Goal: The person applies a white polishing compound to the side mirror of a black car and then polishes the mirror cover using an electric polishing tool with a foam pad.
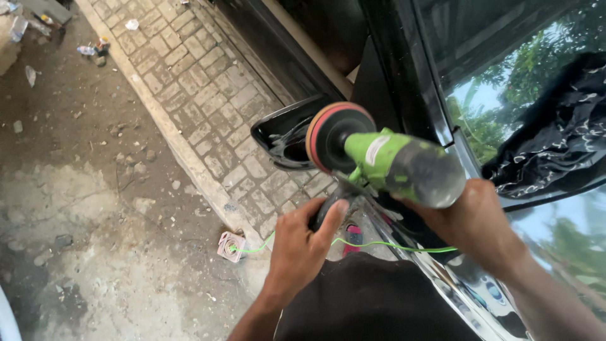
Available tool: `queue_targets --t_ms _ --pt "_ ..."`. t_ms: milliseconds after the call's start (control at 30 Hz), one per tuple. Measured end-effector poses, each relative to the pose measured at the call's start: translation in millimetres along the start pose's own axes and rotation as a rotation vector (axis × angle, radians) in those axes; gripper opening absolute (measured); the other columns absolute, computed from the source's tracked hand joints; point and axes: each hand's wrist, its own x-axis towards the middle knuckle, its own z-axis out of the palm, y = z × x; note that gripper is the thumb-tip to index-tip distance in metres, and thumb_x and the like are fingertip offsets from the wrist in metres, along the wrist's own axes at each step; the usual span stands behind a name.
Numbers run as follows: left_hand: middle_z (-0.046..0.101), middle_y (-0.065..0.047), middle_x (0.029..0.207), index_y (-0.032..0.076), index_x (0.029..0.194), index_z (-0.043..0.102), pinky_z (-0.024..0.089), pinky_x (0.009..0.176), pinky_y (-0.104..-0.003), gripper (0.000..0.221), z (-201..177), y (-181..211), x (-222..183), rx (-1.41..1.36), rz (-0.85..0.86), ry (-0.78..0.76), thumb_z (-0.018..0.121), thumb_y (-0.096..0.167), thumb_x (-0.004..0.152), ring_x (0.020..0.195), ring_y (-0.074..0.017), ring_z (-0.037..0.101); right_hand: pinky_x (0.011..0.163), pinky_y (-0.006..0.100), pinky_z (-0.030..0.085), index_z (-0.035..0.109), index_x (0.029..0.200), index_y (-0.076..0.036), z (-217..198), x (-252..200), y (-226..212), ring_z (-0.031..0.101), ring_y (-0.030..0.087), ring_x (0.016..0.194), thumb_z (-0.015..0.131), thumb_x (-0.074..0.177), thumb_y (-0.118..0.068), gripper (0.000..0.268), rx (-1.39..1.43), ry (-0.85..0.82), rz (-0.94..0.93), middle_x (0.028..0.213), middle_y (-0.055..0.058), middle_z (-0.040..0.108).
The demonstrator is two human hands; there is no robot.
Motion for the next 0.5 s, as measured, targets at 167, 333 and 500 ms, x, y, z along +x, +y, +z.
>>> queue_targets --t_ms 167,333,500 --pt "0.060 -0.011 0.054 -0.002 0.094 0.076 0.041 0.047 -0.037 0.045 -4 -12 -12 0.040 -0.093 -0.023 0.070 0.042 0.090 0.049 -0.0125 0.052 0.055 0.035 0.062 0.077 0.093 -0.008 26 -28 16 0.076 0.021 0.060 0.079 0.084 -0.021 0.016 -0.151 -0.176 0.253 0.075 0.009 0.078" --pt "0.064 -0.008 0.057 -0.001 0.095 0.075 0.045 0.048 -0.035 0.045 -23 -13 -4 0.032 -0.016 -0.050 0.069 0.043 0.091 0.050 -0.0107 0.058 0.060 0.034 0.060 0.073 0.104 -0.005 30 -24 -13 0.076 0.022 0.070 0.076 0.080 -0.017 0.027 -0.065 0.061 0.062 0.087 0.012 0.077" --pt "0.057 -0.007 0.053 -0.001 0.094 0.075 0.042 0.048 -0.035 0.044 -40 -16 12 0.051 -0.027 -0.107 0.068 0.043 0.092 0.048 -0.0114 0.051 0.054 0.038 0.057 0.078 0.098 -0.008 24 -4 -35 0.073 0.022 0.059 0.078 0.084 -0.019 0.018 -0.178 -0.017 0.248 0.078 0.011 0.077"
